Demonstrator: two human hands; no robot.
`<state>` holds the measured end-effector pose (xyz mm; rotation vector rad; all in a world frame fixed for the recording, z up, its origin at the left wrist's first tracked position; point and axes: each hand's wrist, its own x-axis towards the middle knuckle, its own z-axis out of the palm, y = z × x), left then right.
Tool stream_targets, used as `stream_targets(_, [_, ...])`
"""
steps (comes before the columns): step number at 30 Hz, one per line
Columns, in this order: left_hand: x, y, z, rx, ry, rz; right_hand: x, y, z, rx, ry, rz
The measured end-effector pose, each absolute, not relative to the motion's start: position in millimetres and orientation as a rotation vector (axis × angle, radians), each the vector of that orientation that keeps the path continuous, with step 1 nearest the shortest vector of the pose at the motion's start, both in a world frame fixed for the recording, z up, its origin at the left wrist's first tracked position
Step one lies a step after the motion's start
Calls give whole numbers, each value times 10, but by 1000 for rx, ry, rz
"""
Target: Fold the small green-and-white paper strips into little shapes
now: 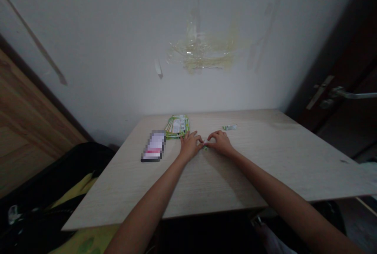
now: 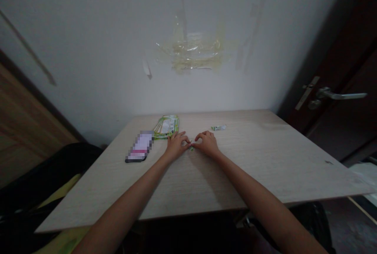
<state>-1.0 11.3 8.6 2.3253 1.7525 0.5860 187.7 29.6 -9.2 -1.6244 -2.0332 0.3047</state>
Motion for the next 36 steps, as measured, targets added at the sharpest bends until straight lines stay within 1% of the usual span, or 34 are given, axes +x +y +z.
stream_targets(7, [12, 61, 185, 2318, 1758, 535, 1884, 330, -80, -1640, -2011, 355])
stream_targets(18, [-22, 59, 117, 2260, 1788, 558, 1936, 410, -111, -1594, -2031, 410])
stream_targets(36, [-107, 37, 137, 2183, 1766, 372, 2000, 504, -132, -1517, -2072, 522])
